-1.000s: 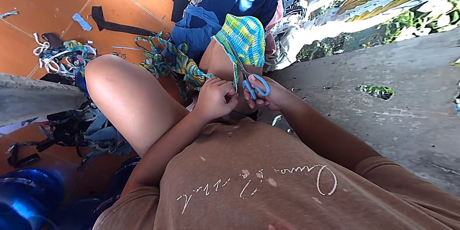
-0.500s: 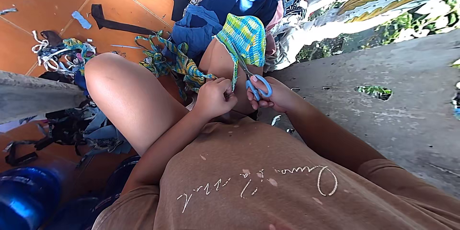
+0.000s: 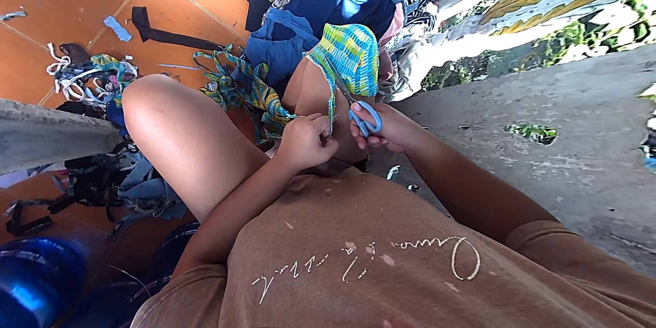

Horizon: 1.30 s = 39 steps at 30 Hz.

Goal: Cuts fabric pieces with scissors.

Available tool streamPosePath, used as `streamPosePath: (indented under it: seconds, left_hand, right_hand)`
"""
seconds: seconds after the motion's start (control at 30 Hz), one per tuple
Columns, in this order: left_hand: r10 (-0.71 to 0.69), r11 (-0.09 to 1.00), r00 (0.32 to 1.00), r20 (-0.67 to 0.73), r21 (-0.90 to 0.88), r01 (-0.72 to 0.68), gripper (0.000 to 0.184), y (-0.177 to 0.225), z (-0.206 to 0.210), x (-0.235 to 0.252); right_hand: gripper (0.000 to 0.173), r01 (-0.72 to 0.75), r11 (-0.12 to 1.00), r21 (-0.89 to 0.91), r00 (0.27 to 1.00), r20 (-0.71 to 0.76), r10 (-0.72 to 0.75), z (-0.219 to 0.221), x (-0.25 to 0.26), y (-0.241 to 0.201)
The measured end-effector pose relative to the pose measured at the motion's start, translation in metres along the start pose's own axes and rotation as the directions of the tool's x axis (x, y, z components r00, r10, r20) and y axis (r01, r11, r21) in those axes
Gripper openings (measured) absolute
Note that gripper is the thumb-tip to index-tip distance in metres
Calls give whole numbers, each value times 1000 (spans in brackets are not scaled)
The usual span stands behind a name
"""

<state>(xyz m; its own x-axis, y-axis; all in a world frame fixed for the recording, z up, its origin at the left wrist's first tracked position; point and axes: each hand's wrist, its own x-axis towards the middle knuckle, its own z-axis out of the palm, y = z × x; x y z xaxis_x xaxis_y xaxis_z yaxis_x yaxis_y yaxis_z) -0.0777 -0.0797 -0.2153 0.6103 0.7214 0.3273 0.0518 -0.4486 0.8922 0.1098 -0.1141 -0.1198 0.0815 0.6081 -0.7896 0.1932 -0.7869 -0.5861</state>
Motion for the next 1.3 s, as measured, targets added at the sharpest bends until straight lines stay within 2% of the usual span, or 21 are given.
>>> streamPosePath:
  seconds: [0.2, 0.43, 0.53, 0.63, 0.8, 0.97, 1.1, 1.3]
  left_hand:
    - [-1, 1000, 1000, 9, 0, 1, 24, 0, -2, -1]
    - [33, 999, 998, 55, 5, -33, 24, 0, -2, -1]
    - [76, 997, 994, 81, -7, -76, 23, 0, -3, 0]
    - [75, 997, 995, 64, -13, -75, 24, -1, -5, 0]
    - [69, 998, 997, 32, -14, -69, 25, -1, -7, 0]
    - [73, 997, 996, 49, -17, -72, 27, -1, -7, -2]
    - [83, 997, 994, 71, -10, -83, 28, -1, -7, -1]
    - [-12, 1000, 986, 164, 9, 11, 28, 5, -12, 0]
  right_hand:
    - [49, -22, 998, -54, 1000, -11, 21, -5, 3, -5]
    - [54, -38, 998, -43, 997, 61, 40, -15, 11, -11]
    - [57, -59, 997, -56, 998, -17, 59, -9, 15, -15]
    - [52, -53, 997, -55, 997, -56, 50, -6, 19, -16]
    - [50, -91, 994, -56, 996, -15, 91, -10, 19, -18]
    - [58, -79, 996, 32, 984, 165, 72, -24, 18, -15]
    - [59, -72, 997, -3, 984, 162, 72, -23, 13, -16]
    - [56, -6, 1000, -3, 986, 164, 6, -25, 4, -9]
